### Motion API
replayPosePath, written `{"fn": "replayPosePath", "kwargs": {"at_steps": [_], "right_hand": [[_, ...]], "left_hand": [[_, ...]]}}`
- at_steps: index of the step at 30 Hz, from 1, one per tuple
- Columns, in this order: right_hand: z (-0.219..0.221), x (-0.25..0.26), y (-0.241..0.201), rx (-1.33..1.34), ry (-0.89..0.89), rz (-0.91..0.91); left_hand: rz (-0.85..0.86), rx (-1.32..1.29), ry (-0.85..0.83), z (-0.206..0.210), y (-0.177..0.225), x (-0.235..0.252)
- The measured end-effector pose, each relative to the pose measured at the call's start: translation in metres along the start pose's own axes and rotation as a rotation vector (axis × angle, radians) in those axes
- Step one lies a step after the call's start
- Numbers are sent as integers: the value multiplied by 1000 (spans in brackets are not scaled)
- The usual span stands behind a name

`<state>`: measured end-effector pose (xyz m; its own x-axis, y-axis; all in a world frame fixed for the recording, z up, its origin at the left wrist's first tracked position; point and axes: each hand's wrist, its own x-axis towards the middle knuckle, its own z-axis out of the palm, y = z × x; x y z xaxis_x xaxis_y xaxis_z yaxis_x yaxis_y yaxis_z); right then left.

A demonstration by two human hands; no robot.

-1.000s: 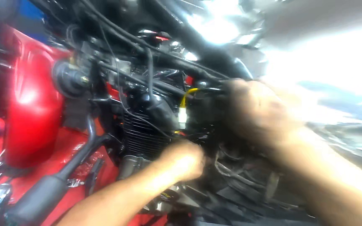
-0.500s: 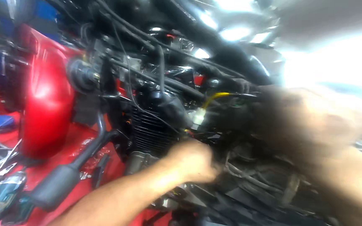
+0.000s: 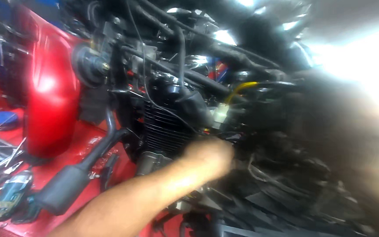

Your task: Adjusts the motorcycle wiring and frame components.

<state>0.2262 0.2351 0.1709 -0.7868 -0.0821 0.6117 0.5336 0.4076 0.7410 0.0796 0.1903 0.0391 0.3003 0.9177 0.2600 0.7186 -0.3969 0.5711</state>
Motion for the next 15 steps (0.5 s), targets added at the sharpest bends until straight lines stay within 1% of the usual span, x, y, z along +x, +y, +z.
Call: {"fn": "replayPosePath", "kwargs": {"at_steps": [3,4,6,9,11,14,15], "right_hand": [[14,19,-9,-4,76,-83],[19,23,-12,4,107,-117],[20,26,-15,20,98,-161],[11,22,-10,74,19,-176],[6,16,-7,78,-7,-147],[13,9,-11,54,48,-87],[16,10,-14,53,73,-71]], "left_hand": [[-131,96,91,1,24,-9],[-140,132,126,4,27,-9],[-109,177,171,9,26,-9],[-86,167,159,11,29,-6],[-89,171,141,13,33,-5],[-105,137,117,15,39,-10],[-81,116,100,14,37,-13]]}}
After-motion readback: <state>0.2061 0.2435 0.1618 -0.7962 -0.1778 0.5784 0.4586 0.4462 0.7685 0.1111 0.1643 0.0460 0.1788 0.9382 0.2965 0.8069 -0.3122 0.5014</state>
